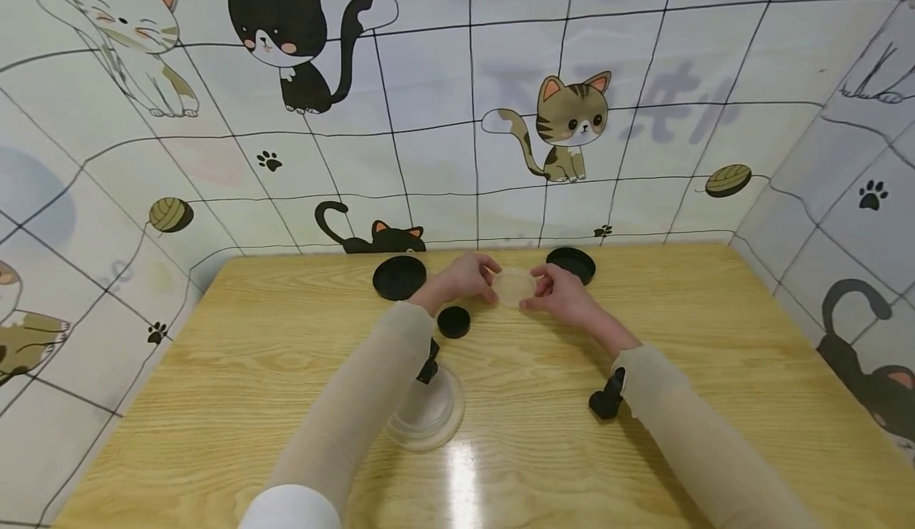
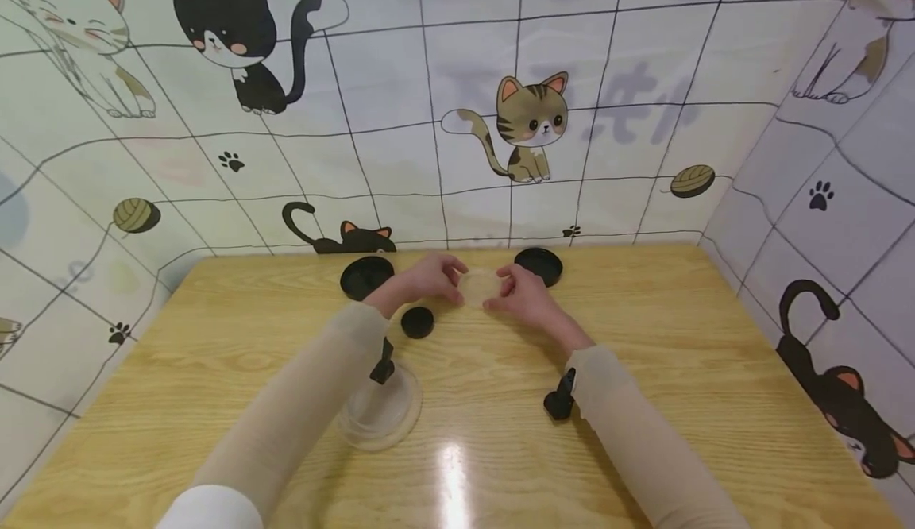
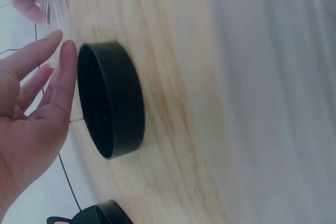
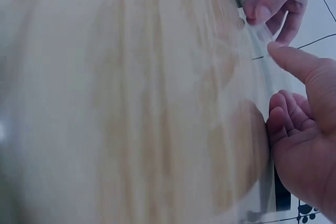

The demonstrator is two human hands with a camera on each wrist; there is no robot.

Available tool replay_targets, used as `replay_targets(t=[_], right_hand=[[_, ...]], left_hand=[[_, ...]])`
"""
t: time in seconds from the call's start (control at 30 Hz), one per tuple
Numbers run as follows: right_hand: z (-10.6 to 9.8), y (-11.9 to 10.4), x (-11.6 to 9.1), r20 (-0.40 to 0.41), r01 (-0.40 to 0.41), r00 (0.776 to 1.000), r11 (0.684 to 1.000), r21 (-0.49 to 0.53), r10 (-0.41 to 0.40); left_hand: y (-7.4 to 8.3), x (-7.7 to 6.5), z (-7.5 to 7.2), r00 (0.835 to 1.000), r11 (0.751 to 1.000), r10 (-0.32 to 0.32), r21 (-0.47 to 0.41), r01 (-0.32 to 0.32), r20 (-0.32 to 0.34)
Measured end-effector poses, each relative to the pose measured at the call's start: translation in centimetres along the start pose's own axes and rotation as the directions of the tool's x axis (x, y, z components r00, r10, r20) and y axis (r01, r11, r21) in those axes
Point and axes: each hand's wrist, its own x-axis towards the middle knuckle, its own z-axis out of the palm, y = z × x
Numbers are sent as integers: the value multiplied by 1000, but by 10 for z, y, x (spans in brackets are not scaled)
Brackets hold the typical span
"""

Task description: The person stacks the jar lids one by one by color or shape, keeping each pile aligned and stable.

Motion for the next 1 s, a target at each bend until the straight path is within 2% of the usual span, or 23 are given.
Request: replay_targets(t=[0.2,0.4,0.53,0.73,1.0], right_hand=[[-5,-2,-6,-10,34,999,999,31,-34],[-12,-19,-21,-3,44,999,996,83,-44],[-13,-34,-31,8,74,997,994,85,-75],[-4,-52,-39,45,133,990,987,85,-137],[16,-68,-46,73,200,976,975,96,-207]], left_hand=[[9,-15,-5,999,999,35,-36,-34,22],[13,-37,-11,994,995,102,-23,-102,26],[13,-54,-13,991,990,134,-48,-134,-4],[5,-85,-15,990,984,125,-115,-133,-71],[-9,-122,-16,982,979,120,-148,-142,-149]])
